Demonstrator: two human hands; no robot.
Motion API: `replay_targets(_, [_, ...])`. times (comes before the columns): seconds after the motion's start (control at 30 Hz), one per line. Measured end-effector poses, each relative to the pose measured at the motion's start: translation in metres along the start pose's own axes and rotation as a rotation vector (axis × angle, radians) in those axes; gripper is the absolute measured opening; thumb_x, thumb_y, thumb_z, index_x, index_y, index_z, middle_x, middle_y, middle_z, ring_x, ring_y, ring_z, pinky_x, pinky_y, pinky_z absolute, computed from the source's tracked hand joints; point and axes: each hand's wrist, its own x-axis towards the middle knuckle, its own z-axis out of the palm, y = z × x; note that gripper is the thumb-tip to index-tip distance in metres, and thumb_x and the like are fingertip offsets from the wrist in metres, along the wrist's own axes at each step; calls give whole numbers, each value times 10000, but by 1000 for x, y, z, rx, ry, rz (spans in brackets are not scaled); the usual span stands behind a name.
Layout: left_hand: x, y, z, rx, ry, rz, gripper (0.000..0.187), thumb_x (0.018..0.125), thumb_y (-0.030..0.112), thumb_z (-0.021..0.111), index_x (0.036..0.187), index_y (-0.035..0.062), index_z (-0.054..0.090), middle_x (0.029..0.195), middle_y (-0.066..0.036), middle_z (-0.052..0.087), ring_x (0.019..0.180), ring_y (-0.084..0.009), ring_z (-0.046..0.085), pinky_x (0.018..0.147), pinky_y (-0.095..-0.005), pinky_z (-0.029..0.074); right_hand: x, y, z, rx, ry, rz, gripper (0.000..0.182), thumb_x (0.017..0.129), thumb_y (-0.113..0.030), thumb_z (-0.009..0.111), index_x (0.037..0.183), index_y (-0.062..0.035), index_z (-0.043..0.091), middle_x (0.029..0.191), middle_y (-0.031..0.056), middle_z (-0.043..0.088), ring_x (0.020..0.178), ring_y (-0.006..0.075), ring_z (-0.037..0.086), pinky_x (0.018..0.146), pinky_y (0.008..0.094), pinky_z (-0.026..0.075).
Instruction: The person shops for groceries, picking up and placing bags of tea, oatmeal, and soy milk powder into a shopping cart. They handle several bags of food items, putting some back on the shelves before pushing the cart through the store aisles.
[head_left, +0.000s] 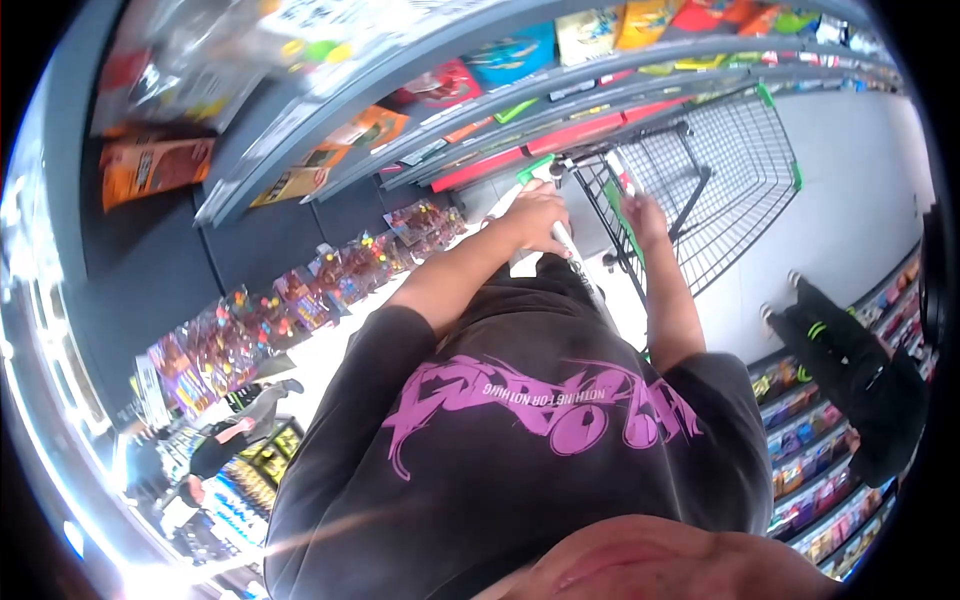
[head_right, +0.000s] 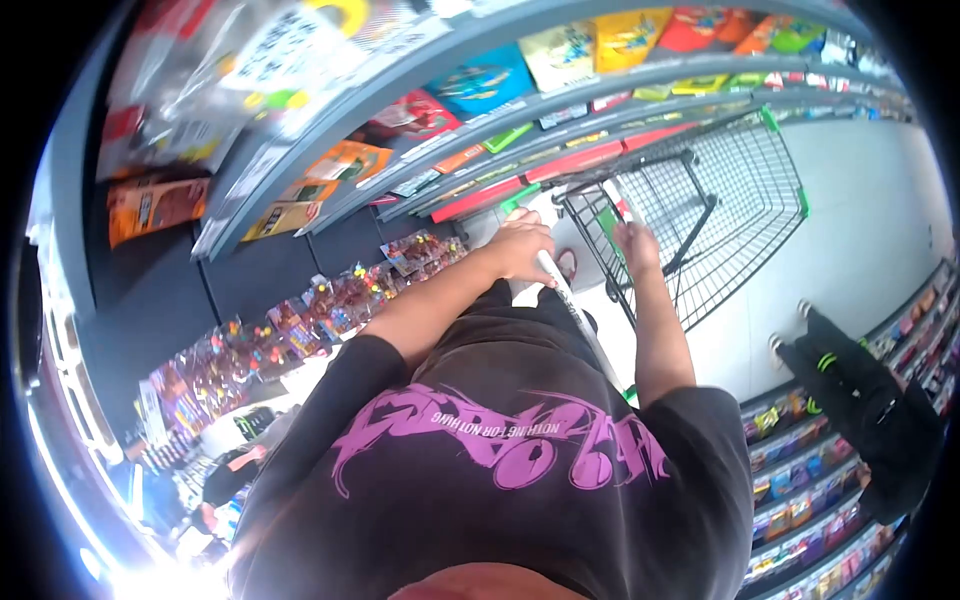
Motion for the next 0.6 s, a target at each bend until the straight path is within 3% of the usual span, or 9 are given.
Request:
replay_targets(0.03, [-4,-2,0,-18,4,8,589,657,629,918,1007,167,813,1080,-14,709,1233,-262,571,1156,-470,361,-27,-2,-3,-54,-12,-39,264,1104,-149,536,1238,78,559,1165,183,704,1041,303,738,943,404,633])
replay_targets(0.13, [-12,-22,36,-55,339,164,619,656,568,942,1096,161,790,1202,-42,683,1317,-297,538,1192,-488,353,-99,2,-21,-254,-54,-175,222,1106,-185,599,1138,32,632,997,111,724,897,195,707,774,317,583])
replay_targets(0.17, [-17,-26,41,-47,346,182,611,727,416,940,1237,150,733,1325,-69,648,1389,-335,498,1220,-500,350,-122,5,-24,-314,-68,-237,225,1111,-208,616,1110,15,647,960,91,719,856,168,680,753,298,553])
replay_targets(0.2, [-26,-23,37,-96,408,141,595,752,364,925,1265,147,716,1336,-73,643,1397,-343,491,1216,-501,358,-143,8,-25,-374,-80,-299,234,1116,-231,633,1081,-2,662,923,70,714,815,140,652,732,279,523])
replay_targets(0.3, [-69,-12,24,-177,627,51,581,840,179,846,1379,130,636,1353,-112,652,1406,-387,506,1180,-524,410,-173,32,-29,-404,-28,-431,253,1125,-245,628,1088,1,675,989,78,742,881,158,679,837,290,551])
replay_targets(0.4, [-123,-29,21,-185,861,-100,538,861,141,828,1360,97,631,1267,-141,689,1285,-380,617,1135,-516,470,-198,54,-15,-566,74,-675,219,1120,-215,656,1134,3,672,997,41,712,896,114,642,826,278,521])
replay_targets(0.47, [-162,-42,23,-393,969,-200,458,897,73,781,1330,71,631,1190,-147,721,1129,-350,707,1056,-483,546,-225,52,3,-742,60,-625,218,1098,-214,688,1162,-6,681,998,42,705,929,115,645,871,268,509])
replay_targets(0.5, [-178,-58,34,-403,1002,-256,449,915,33,774,1337,64,625,1218,-132,711,1108,-294,712,1023,-430,569,-225,54,5,-755,27,-617,294,1015,-222,789,1183,-9,678,1095,108,706,1018,199,668,944,333,520])
replay_targets(0.6, [-211,-99,69,-545,1085,-400,410,963,-39,724,1348,47,613,1225,-104,702,1052,-174,706,949,-325,595,-261,39,42,-1087,60,-861,422,912,-230,875,1198,2,668,1239,202,674,1140,333,654,1014,427,521])
